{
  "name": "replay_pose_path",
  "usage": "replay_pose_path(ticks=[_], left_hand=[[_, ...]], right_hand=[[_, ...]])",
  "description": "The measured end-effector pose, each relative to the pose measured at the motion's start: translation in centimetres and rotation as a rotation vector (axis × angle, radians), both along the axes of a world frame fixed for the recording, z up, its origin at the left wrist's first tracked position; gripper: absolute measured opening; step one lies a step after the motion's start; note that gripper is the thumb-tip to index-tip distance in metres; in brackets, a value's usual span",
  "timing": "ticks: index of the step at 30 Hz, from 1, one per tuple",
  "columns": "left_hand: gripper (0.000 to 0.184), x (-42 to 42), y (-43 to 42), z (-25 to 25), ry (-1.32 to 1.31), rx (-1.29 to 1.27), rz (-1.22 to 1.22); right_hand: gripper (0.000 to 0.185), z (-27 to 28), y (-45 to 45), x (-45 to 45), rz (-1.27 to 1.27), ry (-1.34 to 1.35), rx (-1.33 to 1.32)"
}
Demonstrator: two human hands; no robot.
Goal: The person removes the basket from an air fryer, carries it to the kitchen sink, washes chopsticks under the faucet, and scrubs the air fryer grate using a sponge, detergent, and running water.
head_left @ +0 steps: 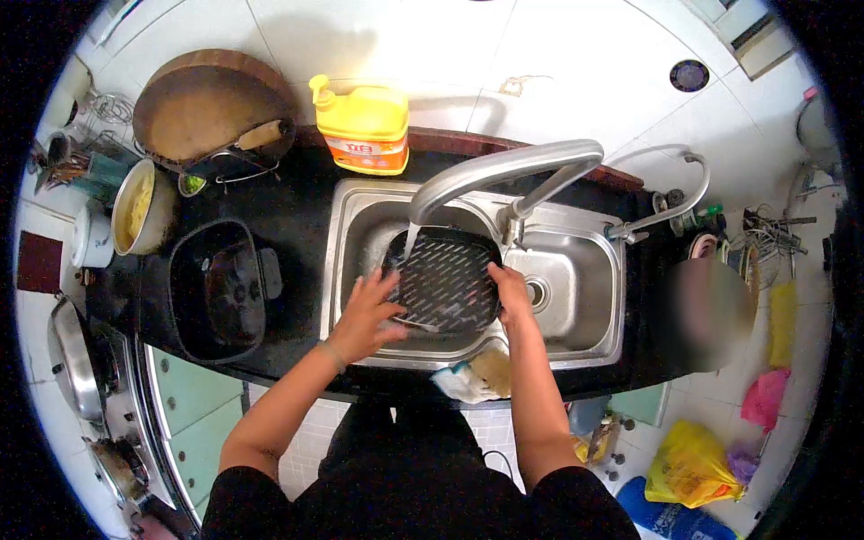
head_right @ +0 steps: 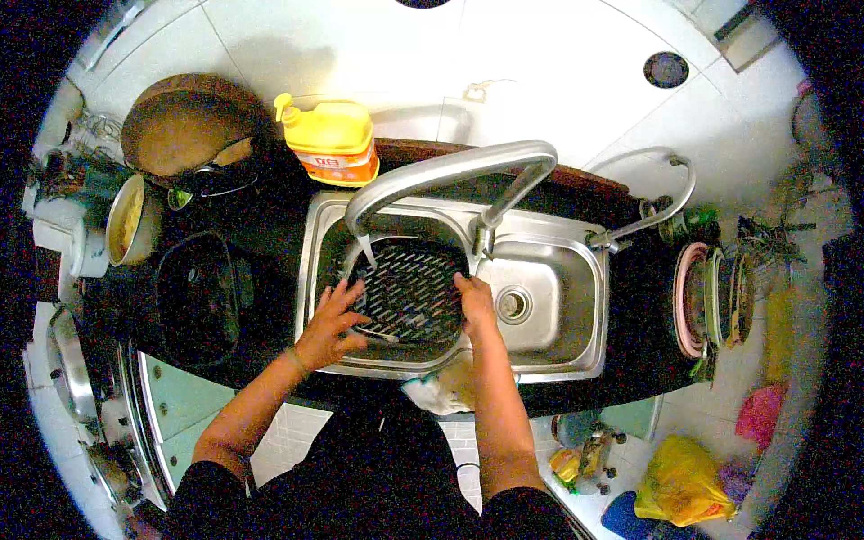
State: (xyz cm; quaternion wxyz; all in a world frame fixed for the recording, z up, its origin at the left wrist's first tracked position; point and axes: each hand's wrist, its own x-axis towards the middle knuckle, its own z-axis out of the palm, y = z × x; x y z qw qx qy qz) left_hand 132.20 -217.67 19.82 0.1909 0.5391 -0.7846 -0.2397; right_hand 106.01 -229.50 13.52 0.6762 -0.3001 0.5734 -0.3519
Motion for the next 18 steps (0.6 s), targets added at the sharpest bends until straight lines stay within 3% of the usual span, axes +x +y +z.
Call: replay_pose_path(ticks=[2,3,4,5,6,8,12,14,18], left_hand=[[0.034,0.3,0.6,1.2,0.005,-0.073,-0.006],[0.031,1.0,0.8,0.7,-0.096,-0.032,-0.069],[0.027,1.5,0.9,0.0,-0.196,0.007,-0.130],[0.019,1.6,0.8,-1.3,0.020,-0.179,-0.125],[0.019,1.4,0.6,-1.2,0.016,-0.181,-0.130],[0.012,0.7,-0.1,-1.0,0.513,0.368,0.323],[0.023,-1.1,-5.4,1.0,0.896,0.477,0.657],[0.016,-1.4,-7.7,0.5,1.238,0.707,0.603],[0.017,-2.6,-11.9,1.6,1.345,0.705,0.514]], right_hand=[[0.029,-1.7,-0.1,0.1,0.061,0.003,0.175],[0.041,-2.4,0.2,0.8,0.100,0.001,0.164],[0.041,-2.8,0.1,1.1,0.096,-0.006,0.163],[0.047,-3.3,-0.1,1.2,0.082,-0.155,0.212],[0.052,-1.7,-0.2,1.9,0.067,-0.302,0.259],[0.066,0.7,0.0,1.4,0.127,-0.337,0.165],[0.052,2.2,0.7,0.3,0.099,-0.262,0.062],[0.046,2.2,1.1,-0.5,0.086,-0.219,0.055],[0.034,2.0,2.4,-1.7,0.051,-0.134,0.071]])
